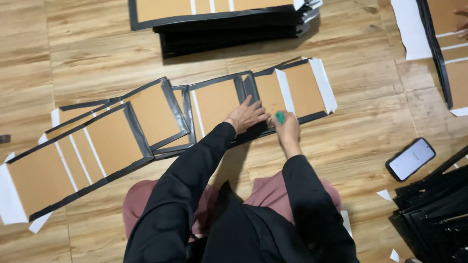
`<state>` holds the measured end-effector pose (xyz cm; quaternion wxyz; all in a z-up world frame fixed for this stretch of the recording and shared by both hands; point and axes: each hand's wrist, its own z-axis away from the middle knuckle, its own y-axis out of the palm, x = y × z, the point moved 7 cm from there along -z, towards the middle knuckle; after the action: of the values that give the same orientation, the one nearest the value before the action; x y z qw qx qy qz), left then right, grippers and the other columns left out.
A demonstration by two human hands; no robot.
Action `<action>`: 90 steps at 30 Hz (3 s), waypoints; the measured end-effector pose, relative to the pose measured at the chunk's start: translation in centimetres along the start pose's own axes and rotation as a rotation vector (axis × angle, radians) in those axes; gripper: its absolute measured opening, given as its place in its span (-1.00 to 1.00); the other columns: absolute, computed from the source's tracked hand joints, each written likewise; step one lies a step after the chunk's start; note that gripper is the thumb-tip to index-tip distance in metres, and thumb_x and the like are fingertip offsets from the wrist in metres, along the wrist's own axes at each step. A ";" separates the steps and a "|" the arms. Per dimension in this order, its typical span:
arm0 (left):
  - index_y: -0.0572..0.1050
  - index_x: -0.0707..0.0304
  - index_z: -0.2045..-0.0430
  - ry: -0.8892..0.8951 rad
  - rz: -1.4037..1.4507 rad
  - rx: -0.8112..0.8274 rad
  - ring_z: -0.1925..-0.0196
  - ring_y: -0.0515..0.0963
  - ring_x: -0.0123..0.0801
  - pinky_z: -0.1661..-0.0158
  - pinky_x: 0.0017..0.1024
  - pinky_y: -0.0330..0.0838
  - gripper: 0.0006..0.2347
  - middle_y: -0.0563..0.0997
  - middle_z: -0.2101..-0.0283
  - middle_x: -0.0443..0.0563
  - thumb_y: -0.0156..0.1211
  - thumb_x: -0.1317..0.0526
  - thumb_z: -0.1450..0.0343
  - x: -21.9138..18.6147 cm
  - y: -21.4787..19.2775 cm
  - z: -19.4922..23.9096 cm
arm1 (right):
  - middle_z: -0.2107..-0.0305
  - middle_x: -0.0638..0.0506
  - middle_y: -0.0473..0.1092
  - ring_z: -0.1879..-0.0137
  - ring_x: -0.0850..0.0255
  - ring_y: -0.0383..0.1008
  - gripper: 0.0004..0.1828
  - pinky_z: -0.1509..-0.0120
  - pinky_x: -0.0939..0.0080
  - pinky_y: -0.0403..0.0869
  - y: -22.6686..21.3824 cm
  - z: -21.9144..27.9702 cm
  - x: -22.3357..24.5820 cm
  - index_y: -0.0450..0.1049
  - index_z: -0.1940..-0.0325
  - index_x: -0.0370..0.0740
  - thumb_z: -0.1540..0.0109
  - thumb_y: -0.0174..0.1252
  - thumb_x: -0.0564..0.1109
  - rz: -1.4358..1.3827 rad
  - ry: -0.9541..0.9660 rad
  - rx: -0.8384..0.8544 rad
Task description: A person sitting on the floor processes cardboard sheets by using a green tool to press along the edges before stacking them.
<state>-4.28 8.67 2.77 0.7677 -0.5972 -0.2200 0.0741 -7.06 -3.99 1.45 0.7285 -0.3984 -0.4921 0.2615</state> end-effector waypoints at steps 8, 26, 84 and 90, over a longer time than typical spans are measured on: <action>0.29 0.00 0.27 -0.081 0.159 -0.144 0.05 0.30 -0.28 -0.07 -0.07 0.10 -0.70 0.33 0.19 -0.11 0.08 -0.05 -0.25 -0.7 4.4 -4.6 | 0.52 0.10 0.40 0.35 0.29 0.40 -0.77 0.28 0.36 0.34 -6.2 -1.9 -4.2 0.49 0.21 0.01 -0.06 0.22 -0.03 -0.408 0.127 -0.203; 0.35 -0.07 0.19 0.110 0.017 -0.471 0.00 0.39 -0.26 -0.02 -0.10 0.19 -0.77 0.44 0.12 -0.14 -0.01 0.19 -0.29 0.0 -2.5 -4.2 | 0.60 0.18 0.39 0.46 0.50 0.31 -0.80 0.37 0.53 0.31 -11.4 -1.8 -2.2 0.49 0.23 -0.04 -0.07 0.21 -0.09 -0.589 0.077 -0.266; 0.27 0.11 0.03 -0.041 0.250 -0.541 -0.15 0.24 -0.27 -0.13 -0.11 0.04 -0.57 0.32 -0.01 -0.07 -0.02 0.11 -0.21 0.5 4.2 1.3 | 0.37 -0.11 0.30 0.21 -0.07 0.34 -0.71 0.12 0.08 0.34 -0.5 -4.2 2.1 0.43 0.13 -0.24 -0.05 0.17 -0.26 -0.348 -0.261 -0.196; 0.32 0.13 0.34 -0.040 0.301 -0.643 -0.06 0.29 -0.24 -0.06 -0.15 0.10 -0.74 0.33 0.17 -0.02 0.00 0.07 -0.18 1.0 3.6 1.9 | 0.43 -0.08 0.30 0.18 -0.07 0.35 -0.76 0.10 -0.06 0.37 5.3 -10.9 6.8 0.41 0.28 -0.22 0.02 0.22 -0.26 0.033 -0.393 -0.140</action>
<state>-3.65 11.71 -0.05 0.5165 -0.8325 -0.1567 0.1250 5.62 0.66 -1.69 0.5845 -0.3974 -0.6352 0.3113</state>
